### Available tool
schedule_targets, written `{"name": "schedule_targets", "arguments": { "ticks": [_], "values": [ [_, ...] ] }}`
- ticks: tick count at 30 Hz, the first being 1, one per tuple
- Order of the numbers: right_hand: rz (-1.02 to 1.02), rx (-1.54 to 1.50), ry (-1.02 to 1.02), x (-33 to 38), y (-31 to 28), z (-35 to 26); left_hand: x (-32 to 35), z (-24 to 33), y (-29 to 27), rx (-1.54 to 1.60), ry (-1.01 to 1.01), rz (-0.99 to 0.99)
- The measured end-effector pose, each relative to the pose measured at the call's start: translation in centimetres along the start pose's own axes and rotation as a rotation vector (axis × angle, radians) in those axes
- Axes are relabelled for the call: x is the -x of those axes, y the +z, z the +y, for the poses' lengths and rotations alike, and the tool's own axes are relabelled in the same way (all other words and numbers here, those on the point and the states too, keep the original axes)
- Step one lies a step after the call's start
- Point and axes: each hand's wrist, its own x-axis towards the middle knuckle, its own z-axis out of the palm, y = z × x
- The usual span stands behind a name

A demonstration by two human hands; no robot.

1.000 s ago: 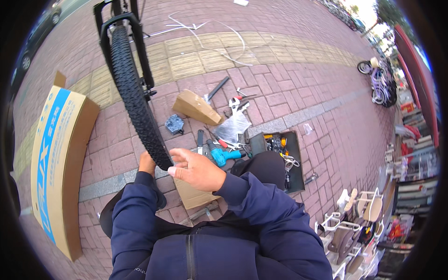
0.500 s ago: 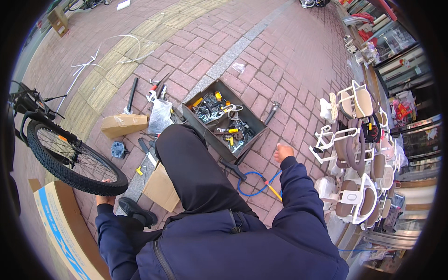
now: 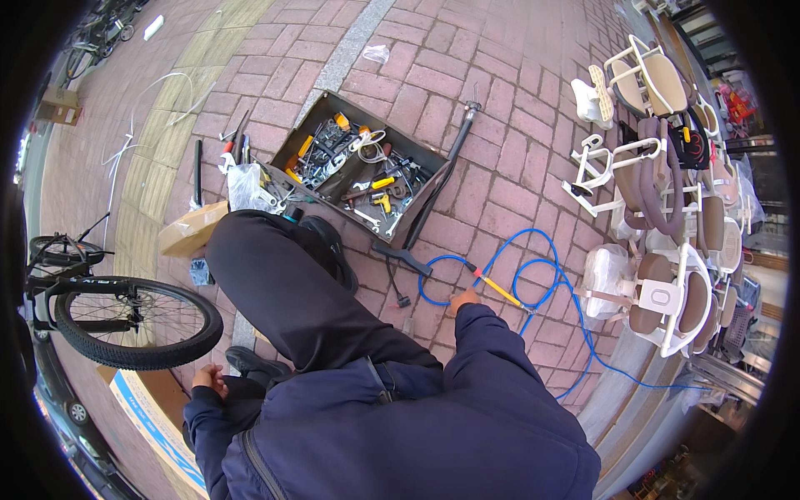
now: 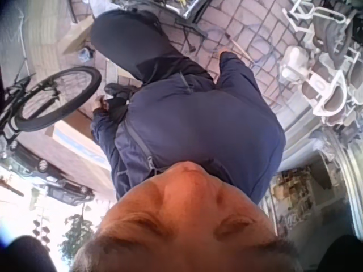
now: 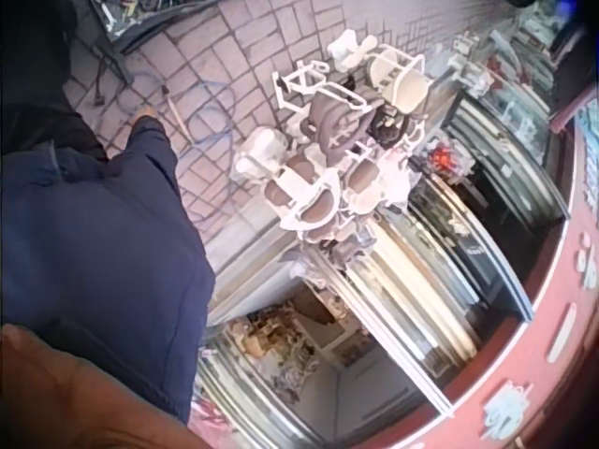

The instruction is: The person assembles a bicycle by adjusting the handlebars, attaching reflectors to the front wheel, inflating the tire, and installing pedals. The person uses tools such as a wrench and a pump to complete the assembly.

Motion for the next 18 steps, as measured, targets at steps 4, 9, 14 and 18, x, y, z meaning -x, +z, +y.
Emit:
{"name": "schedule_targets", "arguments": {
  "ticks": [4, 9, 14, 18],
  "values": [
    [0.278, -0.384, 0.065, -5.7, 0.2, 0.4, 2.2, -1.0, 4.7, -0.236, -0.040, 0.041],
    [-0.182, 0.771, -0.590, -14.2, 0.5, 0.7, 5.3, -0.4, 7.4, -0.284, 0.030, 0.009],
    [-0.008, -0.141, 0.068, -13.7, 1.1, 0.1, 7.8, 1.2, 10.3, -0.309, 0.148, 0.046],
    [0.223, 0.146, 0.047, -8.9, -1.8, -0.5, 8.2, 1.9, 11.9, -0.376, 0.268, -0.019]
  ]
}}
